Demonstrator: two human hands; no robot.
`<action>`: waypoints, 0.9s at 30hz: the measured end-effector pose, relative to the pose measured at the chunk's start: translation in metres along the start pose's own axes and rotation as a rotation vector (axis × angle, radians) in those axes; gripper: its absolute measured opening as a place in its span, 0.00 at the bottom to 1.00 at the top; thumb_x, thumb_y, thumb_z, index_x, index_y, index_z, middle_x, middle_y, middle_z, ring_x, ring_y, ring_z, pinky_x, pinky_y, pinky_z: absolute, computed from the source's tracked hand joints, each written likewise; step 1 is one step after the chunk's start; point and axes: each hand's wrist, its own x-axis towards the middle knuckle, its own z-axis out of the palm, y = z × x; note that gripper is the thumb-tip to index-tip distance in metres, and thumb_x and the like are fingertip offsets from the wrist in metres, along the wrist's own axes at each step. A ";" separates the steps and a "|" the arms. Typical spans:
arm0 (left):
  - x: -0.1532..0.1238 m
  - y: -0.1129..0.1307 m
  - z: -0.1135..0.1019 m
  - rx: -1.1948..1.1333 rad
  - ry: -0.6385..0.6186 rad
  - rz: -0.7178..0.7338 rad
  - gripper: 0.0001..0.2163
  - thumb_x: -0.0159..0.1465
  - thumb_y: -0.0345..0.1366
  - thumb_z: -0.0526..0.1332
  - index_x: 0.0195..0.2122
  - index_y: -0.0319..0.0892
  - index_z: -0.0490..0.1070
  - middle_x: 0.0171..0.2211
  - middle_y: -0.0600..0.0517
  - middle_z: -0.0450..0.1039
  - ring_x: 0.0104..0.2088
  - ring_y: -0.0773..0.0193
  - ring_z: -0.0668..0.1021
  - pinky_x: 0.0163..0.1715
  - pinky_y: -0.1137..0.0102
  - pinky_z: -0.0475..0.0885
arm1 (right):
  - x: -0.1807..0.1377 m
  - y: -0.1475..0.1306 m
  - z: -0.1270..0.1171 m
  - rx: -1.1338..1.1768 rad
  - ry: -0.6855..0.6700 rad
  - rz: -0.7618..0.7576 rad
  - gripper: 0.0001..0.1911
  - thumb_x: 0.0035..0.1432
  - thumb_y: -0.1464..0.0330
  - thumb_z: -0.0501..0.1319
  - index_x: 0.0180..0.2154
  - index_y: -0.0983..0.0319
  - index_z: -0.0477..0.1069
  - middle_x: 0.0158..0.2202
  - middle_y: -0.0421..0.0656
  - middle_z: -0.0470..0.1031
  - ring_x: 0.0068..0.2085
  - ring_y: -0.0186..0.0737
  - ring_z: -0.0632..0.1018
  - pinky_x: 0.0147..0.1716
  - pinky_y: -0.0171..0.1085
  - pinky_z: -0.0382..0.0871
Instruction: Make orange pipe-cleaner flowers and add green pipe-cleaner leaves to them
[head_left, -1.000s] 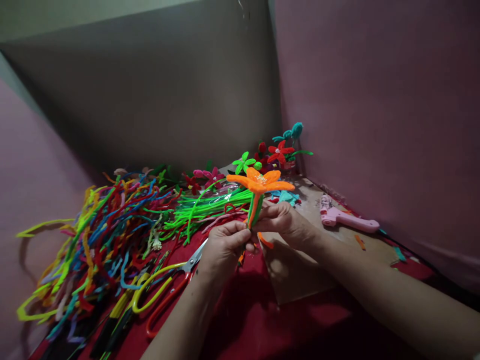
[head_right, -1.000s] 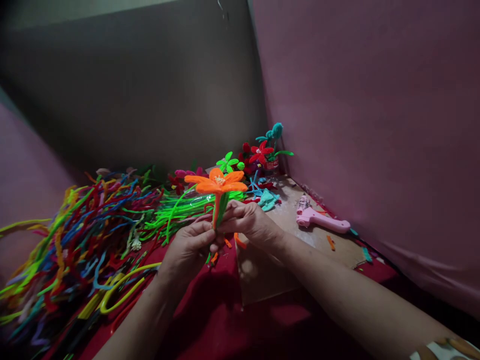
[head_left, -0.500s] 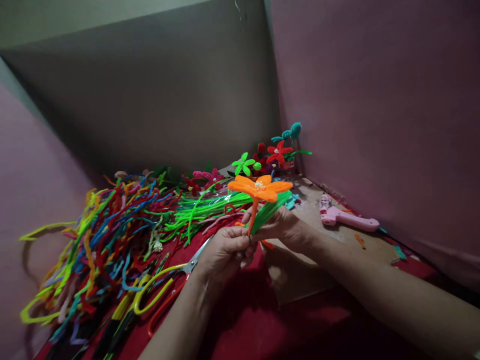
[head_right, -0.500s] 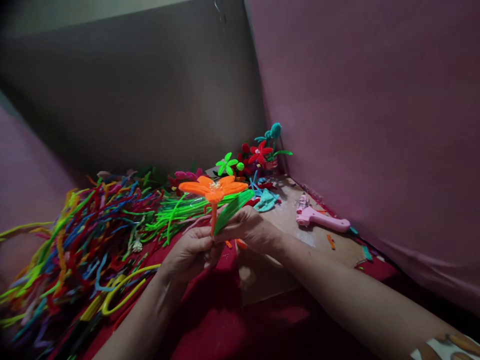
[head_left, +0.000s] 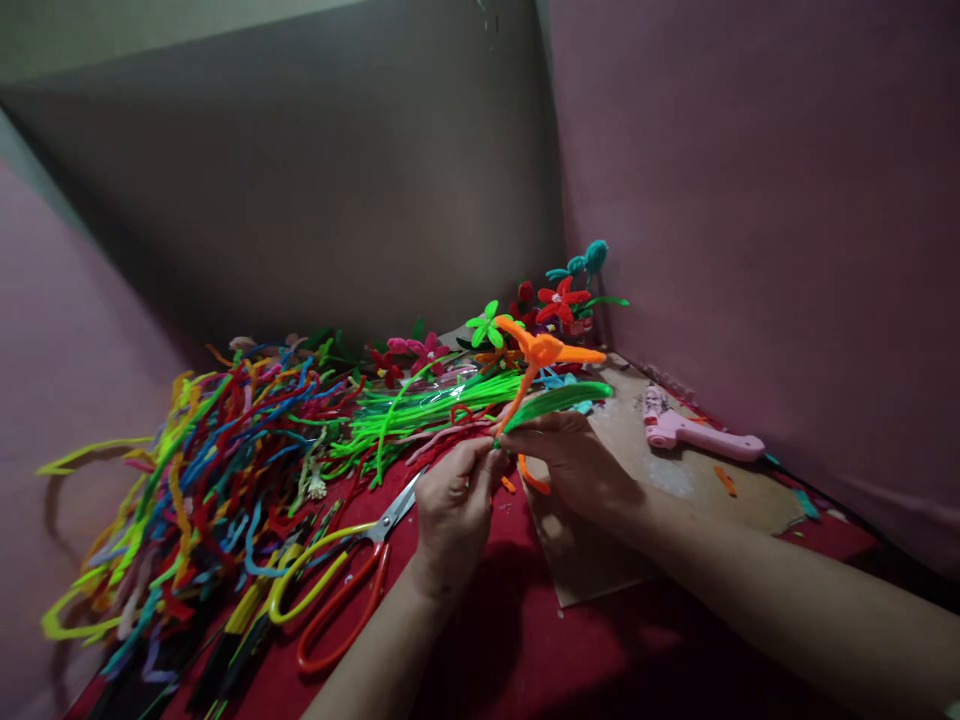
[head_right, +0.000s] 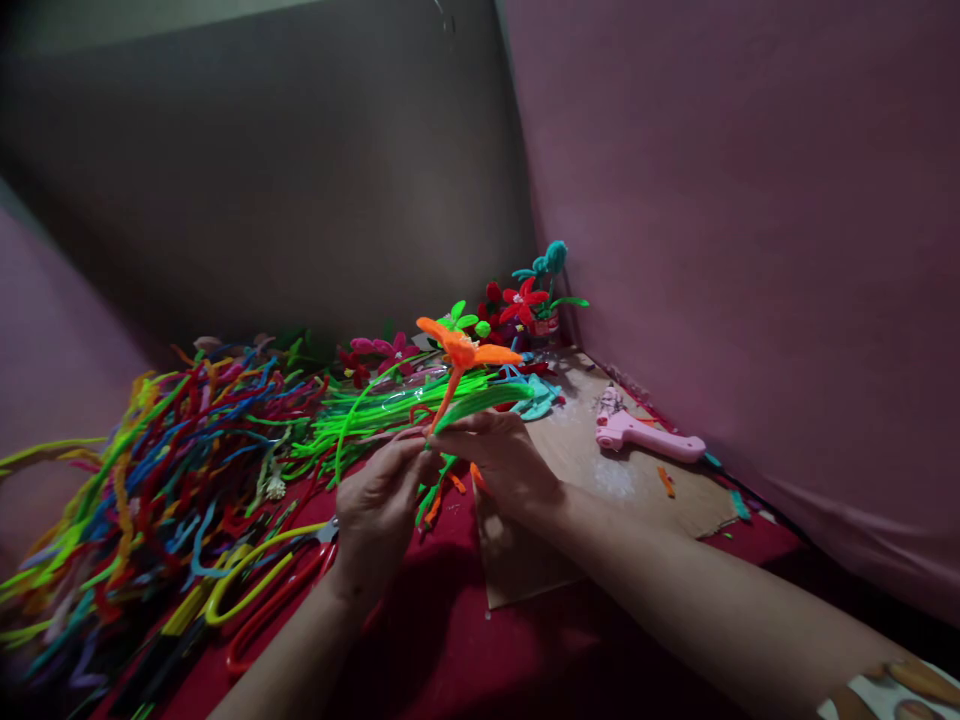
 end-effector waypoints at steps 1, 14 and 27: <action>0.001 0.000 -0.001 -0.033 -0.008 -0.036 0.03 0.55 0.34 0.62 0.29 0.42 0.74 0.22 0.55 0.71 0.23 0.70 0.71 0.26 0.76 0.67 | 0.000 0.001 0.000 -0.022 -0.014 -0.001 0.04 0.42 0.66 0.67 0.24 0.59 0.77 0.21 0.38 0.74 0.24 0.32 0.72 0.29 0.37 0.67; 0.010 0.002 -0.008 -0.786 -0.465 -0.577 0.09 0.50 0.35 0.67 0.25 0.35 0.70 0.13 0.57 0.62 0.12 0.78 0.60 0.12 0.81 0.51 | 0.007 -0.022 -0.016 -0.286 -0.445 -0.091 0.07 0.48 0.64 0.65 0.30 0.59 0.79 0.23 0.39 0.72 0.28 0.33 0.72 0.34 0.37 0.67; 0.014 0.005 -0.020 -0.852 -0.602 -0.620 0.09 0.53 0.35 0.65 0.25 0.34 0.68 0.13 0.58 0.58 0.13 0.78 0.58 0.12 0.82 0.52 | -0.001 -0.013 -0.005 -0.111 -0.296 -0.070 0.03 0.43 0.68 0.68 0.26 0.58 0.79 0.23 0.38 0.70 0.28 0.32 0.70 0.33 0.37 0.64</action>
